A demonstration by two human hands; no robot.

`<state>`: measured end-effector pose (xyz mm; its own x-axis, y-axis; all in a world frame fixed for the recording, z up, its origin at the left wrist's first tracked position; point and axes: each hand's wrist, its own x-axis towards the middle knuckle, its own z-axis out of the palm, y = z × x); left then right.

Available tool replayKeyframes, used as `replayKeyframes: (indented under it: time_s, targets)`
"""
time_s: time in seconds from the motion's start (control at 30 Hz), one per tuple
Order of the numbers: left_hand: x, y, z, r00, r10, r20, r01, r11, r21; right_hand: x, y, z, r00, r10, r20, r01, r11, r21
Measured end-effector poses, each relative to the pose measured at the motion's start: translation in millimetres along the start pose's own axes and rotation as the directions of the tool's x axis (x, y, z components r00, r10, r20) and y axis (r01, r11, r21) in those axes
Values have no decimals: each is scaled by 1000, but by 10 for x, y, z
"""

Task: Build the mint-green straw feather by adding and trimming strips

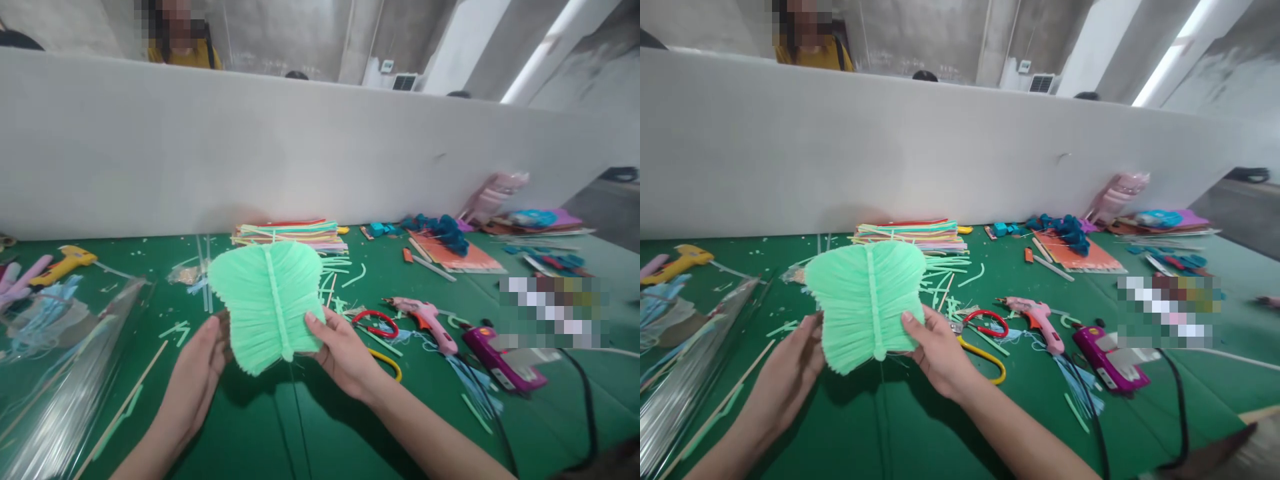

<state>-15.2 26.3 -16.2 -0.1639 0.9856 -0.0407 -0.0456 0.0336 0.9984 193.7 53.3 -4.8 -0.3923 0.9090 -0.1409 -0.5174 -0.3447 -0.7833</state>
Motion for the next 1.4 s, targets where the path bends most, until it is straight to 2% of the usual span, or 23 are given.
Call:
replayKeyframes:
  time_s: [0.03,0.13,0.23,0.47,0.6,1.1,1.2,1.27,1.33,1.4]
  targets:
    - [-18,-7,13,994,-72,87,71,997,6,-3,8,-2,1000,-15,-14,15,1000,-3]
    - [-65,-5,5,948,-156,276,145,988,58,-8,28,-12,997,-42,-58,43,999,7]
    - [-87,1,-31,921,-182,344,165,983,79,-7,40,-35,993,-69,-99,71,997,24]
    - [-105,-3,-3,930,-246,273,209,965,158,-15,59,-66,983,-78,-168,84,996,30]
    - [-102,-13,55,936,-268,228,251,963,99,-31,70,-64,980,-72,-188,77,997,24]
    - [-140,17,43,901,-299,315,303,952,36,-25,94,-53,977,-20,-210,36,997,73]
    - [-145,14,26,904,-252,345,274,962,-18,-14,74,-57,978,5,-209,19,994,109]
    - [-127,3,12,930,-176,323,202,978,-47,5,64,-56,981,48,-188,-15,985,174]
    - [-80,-25,-22,970,-46,239,59,997,-45,21,81,-47,980,139,-140,-98,960,263]
    - [-10,-56,-94,983,119,142,-131,989,75,17,141,-21,965,257,-51,-225,912,343]
